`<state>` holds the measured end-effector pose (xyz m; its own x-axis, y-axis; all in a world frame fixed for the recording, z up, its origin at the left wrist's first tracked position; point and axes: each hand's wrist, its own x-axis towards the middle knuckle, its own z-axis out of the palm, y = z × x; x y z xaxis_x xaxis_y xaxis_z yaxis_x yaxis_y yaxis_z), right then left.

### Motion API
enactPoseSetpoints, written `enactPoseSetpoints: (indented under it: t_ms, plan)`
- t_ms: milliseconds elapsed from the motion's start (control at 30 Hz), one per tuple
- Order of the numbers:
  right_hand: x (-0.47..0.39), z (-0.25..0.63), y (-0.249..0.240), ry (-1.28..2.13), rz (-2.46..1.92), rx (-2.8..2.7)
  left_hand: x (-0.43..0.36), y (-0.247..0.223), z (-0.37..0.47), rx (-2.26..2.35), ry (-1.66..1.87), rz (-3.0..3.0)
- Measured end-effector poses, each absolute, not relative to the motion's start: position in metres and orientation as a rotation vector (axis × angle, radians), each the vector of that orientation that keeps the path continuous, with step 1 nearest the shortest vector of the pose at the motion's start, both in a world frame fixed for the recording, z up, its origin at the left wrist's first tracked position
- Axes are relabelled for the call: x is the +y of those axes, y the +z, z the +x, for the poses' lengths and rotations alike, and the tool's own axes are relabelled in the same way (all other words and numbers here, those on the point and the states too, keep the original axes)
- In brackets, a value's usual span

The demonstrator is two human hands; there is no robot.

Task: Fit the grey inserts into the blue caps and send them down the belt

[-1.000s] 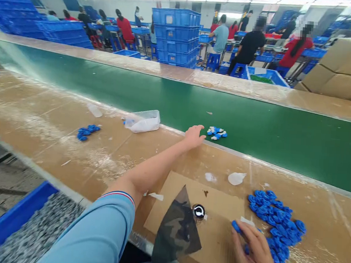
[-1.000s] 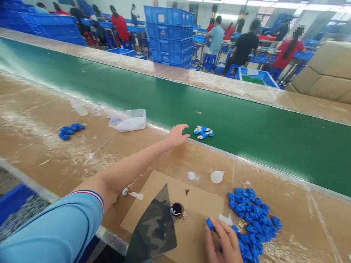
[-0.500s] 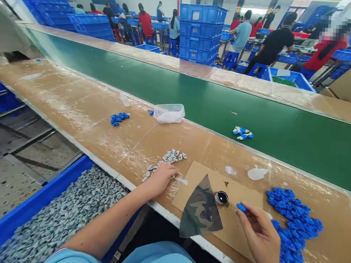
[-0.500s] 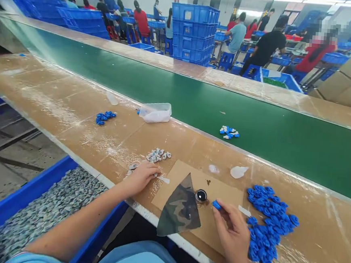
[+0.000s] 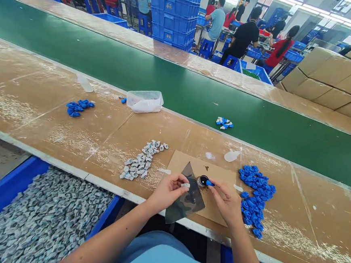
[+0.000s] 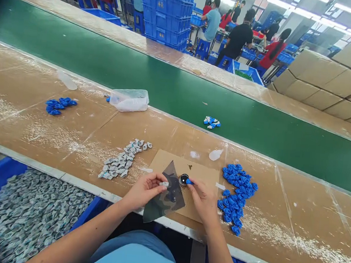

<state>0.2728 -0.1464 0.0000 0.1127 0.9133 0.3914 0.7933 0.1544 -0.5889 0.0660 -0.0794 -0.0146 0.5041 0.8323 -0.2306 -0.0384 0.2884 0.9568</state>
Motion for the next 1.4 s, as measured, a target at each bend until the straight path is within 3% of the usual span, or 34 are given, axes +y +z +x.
enactPoseSetpoints:
  t_ms: [267,500,1000,1267,1400]
  plan:
    - [-0.149,0.277,-0.002,0.196,-1.701,-1.659,-0.09,-0.019,0.081,0.808,0.678,0.921]
    - [-0.16,0.264,0.006,0.451,-1.687,-1.482,-0.094,-0.017,0.084,0.8,0.712,0.909]
    - [-0.161,0.256,0.018,0.545,-1.428,-1.777,-0.093,-0.004,0.078,0.677,0.613,1.21]
    - [-0.165,0.248,0.012,0.411,-1.422,-1.737,-0.101,-0.001,0.087,0.74,0.623,1.044]
    - [-0.171,0.287,0.011,0.167,-1.695,-1.714,-0.069,0.01,0.083,0.851,0.684,1.187]
